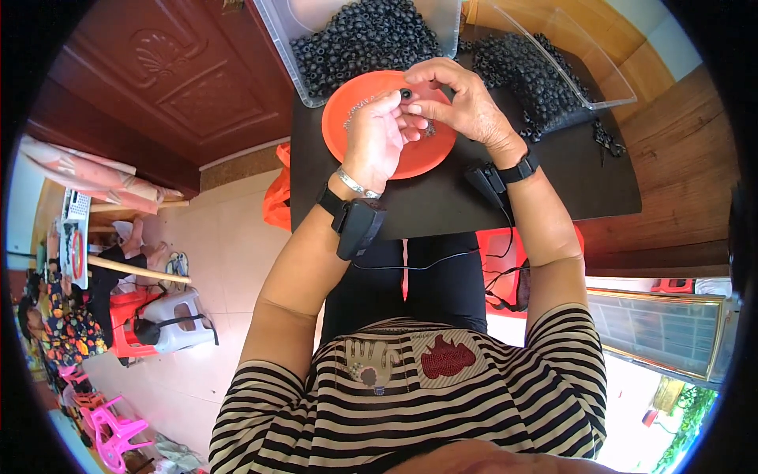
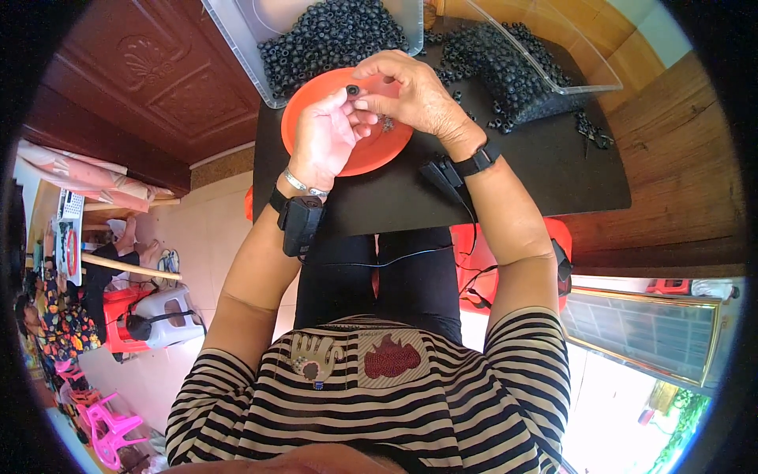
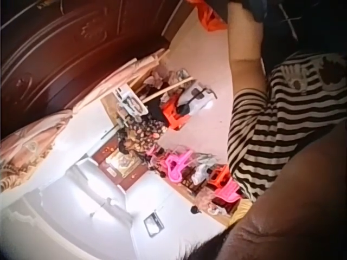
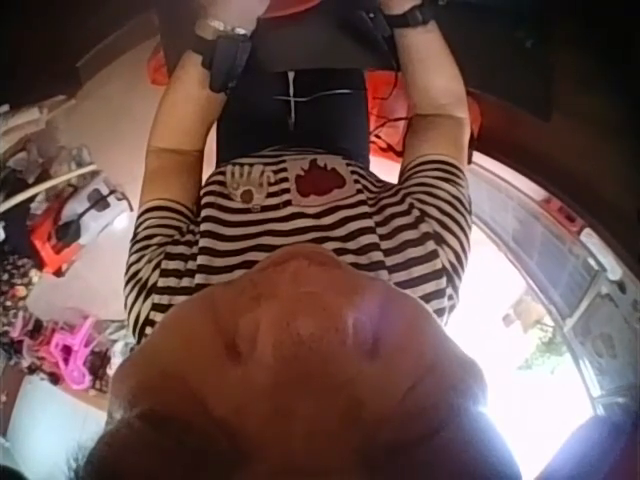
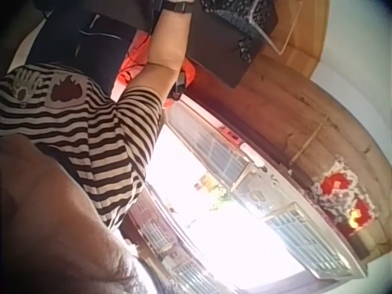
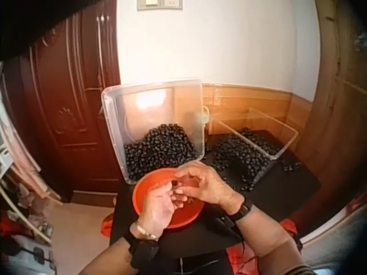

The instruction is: Sorting small black electronic or plastic components from a bin into a tray.

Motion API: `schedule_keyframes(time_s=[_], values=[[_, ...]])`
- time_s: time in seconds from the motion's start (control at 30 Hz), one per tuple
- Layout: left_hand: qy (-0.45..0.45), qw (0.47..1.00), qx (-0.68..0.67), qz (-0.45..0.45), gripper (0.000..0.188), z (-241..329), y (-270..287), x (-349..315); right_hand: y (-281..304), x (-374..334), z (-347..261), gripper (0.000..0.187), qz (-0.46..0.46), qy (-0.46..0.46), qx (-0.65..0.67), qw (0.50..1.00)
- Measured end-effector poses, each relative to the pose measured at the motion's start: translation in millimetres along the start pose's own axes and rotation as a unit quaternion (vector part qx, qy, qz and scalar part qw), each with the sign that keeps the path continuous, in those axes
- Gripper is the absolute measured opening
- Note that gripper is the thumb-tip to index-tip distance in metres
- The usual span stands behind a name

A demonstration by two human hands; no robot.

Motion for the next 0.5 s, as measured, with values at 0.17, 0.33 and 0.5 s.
schedule_keyframes(time_s=[0.17,0.33,0.5], values=[[-0.007,1.000,0.015,-0.004,0.017,-1.1,-1.7,-0.2,-0.3,0.5,-1.0,0.026,0.007,0.045,-0.022,0.999],[-0.005,0.999,0.036,-0.003,0.017,0.3,-3.8,-1.8,-2.6,0.2,0.8,0.021,0.001,0.026,-0.006,1.000],[-0.006,0.999,0.054,-0.004,0.018,0.0,-2.5,-0.9,-3.1,0.5,2.4,0.015,0.008,0.064,-0.017,0.998]])
Point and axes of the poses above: each hand's wrist, its own x-axis towards the middle knuckle, its own y-axis out of the back of the hand, z = x × y, the point moved 3 cm from there along x, towards the middle knuckle, and after that the axes turned 12 degrees about -x, right-handed, at the moved point
